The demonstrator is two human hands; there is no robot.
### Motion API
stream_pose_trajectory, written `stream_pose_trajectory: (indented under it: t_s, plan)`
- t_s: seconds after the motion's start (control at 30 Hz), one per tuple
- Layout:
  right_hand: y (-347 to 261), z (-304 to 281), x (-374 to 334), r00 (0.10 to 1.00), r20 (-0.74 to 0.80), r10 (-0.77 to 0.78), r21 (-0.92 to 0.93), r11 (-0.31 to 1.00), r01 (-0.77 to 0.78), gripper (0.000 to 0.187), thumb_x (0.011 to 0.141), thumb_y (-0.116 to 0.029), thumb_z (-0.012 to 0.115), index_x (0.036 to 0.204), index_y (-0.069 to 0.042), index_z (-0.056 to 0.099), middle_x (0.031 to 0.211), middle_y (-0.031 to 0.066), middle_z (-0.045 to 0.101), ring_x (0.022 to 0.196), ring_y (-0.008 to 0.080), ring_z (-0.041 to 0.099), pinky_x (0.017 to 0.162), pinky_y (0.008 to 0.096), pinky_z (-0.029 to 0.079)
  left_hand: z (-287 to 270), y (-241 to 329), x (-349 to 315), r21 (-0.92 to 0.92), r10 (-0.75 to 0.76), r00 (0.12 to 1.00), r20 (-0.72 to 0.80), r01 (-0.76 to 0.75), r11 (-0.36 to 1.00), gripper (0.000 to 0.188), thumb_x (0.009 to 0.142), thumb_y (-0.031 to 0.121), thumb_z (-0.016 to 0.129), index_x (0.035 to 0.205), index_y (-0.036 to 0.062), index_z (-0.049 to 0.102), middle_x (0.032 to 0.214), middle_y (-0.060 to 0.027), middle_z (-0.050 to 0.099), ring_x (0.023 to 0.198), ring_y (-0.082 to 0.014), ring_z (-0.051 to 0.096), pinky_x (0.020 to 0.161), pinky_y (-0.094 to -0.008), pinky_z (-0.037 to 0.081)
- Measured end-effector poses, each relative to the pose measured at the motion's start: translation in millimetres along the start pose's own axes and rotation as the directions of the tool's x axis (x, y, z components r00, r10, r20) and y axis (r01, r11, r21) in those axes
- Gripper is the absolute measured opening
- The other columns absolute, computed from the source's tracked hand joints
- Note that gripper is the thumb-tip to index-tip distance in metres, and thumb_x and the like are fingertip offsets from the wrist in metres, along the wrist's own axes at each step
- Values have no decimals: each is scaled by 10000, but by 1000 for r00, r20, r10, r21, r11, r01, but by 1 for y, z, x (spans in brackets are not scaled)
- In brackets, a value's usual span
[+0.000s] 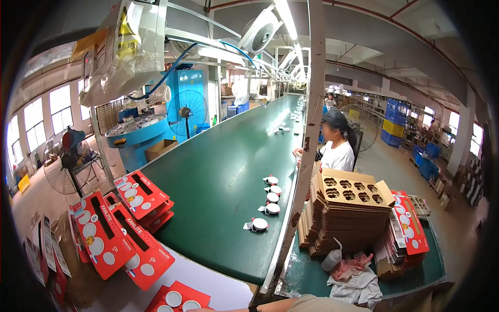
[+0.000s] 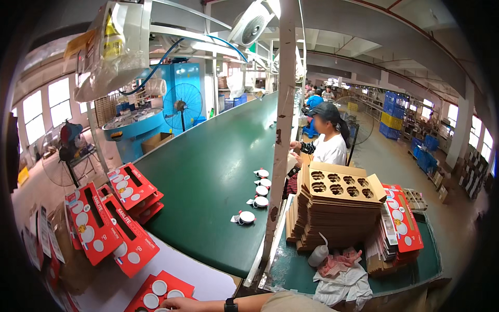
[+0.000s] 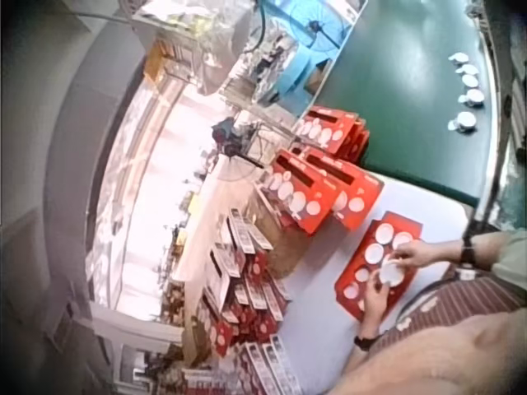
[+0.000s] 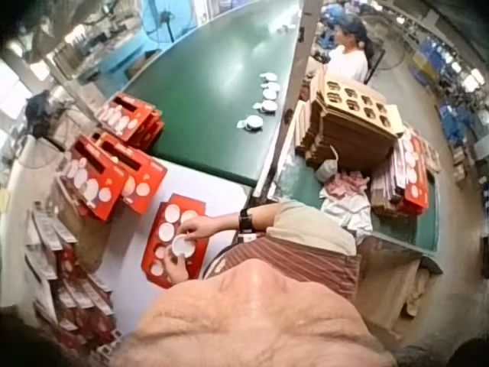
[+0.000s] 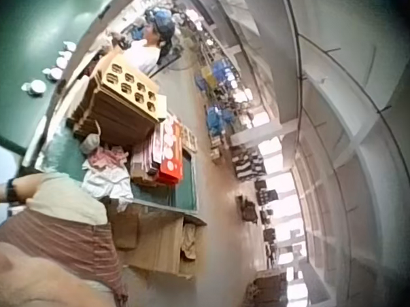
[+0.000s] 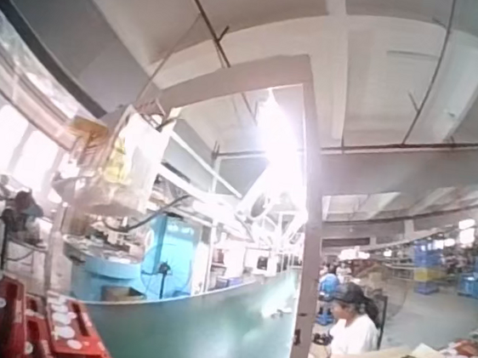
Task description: Assembling and filling cardboard lightbulb boxes on a factory production line.
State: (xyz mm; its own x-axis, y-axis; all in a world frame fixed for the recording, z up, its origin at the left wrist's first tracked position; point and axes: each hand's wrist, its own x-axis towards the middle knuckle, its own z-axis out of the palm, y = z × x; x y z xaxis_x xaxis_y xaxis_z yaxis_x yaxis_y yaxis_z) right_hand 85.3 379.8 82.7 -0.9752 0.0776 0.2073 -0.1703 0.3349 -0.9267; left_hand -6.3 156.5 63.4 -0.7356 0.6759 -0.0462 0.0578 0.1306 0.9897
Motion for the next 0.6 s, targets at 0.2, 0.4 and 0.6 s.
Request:
stream_pose_trajectory:
  t_s: [0.2, 0.4, 0.6]
  plan:
    - [20, 10, 1, 999, 22, 25, -114, 993, -23, 330, 904, -275, 649, 1165, -73, 653, 1013, 132, 692, 914, 261, 663, 797, 372, 529, -5, -25, 3, 127, 9, 1000, 29, -13, 992, 480, 920, 18, 617, 1372, 44, 459, 1141, -94, 600, 858, -150, 612, 544, -239, 539]
    - [54, 10, 9, 985, 113, 128, -100, 988, -117, 393, 906, -224, 570, 1233, -6, 585, 1093, 175, 642, 1027, 261, 616, 914, 390, 485, -16, 16, 3, -479, -399, 894, 205, 447, 755, 461, 995, 332, 458, 1375, 74, 490, 1422, -72, 433, 1186, -221, 533, 585, -265, 539]
    - [50, -37, -4, 931, 121, 345, 134, 924, -359, 355, 947, -199, 605, 1250, -14, 588, 1056, 56, 653, 971, 152, 610, 859, 315, 510, -42, 1, 9, -415, -344, 931, -121, 267, 870, 575, 994, 237, 569, 1460, 23, 307, 1351, -143, 493, 934, -207, 651, 670, -319, 548]
